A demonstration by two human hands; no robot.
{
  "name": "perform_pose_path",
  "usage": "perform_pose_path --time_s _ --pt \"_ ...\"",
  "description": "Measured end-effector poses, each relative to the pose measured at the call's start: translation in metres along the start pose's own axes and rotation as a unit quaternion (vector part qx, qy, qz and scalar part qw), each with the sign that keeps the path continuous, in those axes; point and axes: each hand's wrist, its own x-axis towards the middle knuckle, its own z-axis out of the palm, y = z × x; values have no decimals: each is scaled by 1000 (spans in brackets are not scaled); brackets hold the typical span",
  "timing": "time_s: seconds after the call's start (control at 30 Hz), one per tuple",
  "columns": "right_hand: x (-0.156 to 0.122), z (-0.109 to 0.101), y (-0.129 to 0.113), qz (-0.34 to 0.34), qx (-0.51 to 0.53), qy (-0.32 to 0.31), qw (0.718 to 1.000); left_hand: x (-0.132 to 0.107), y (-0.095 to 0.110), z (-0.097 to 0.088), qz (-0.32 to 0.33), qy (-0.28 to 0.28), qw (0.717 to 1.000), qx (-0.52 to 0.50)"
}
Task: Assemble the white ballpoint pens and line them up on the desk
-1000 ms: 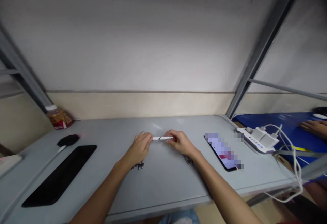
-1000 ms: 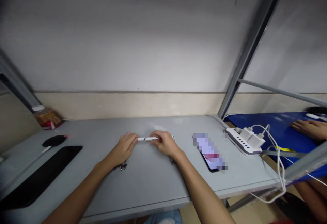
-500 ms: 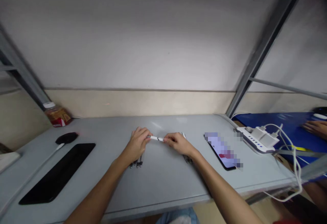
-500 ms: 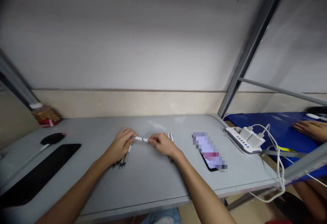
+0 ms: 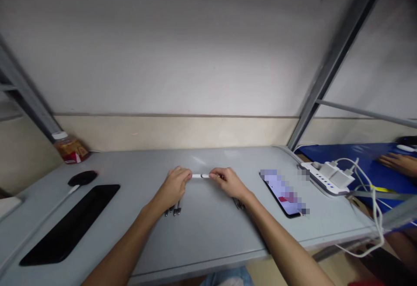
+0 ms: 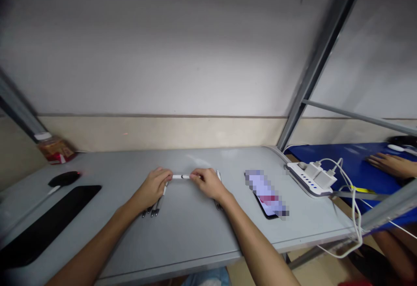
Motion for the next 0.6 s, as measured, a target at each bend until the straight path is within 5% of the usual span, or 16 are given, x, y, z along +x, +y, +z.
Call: perform_pose_path --time_s 0.17,0.23,0.4,0.6 --pt "-1 -2 5 76 209 -144 964 -1 -3 -3 44 0 997 58" --pt "-1 -1 7 109 289 -155 938 -1 -2 -4 58 10 996 66" --pt "5 2 5 169 427 -18 888 0 9 -6 50 37 997 36" --pt "11 -7 14 158 655 77 735 -1 12 -3 3 4 1000 22"
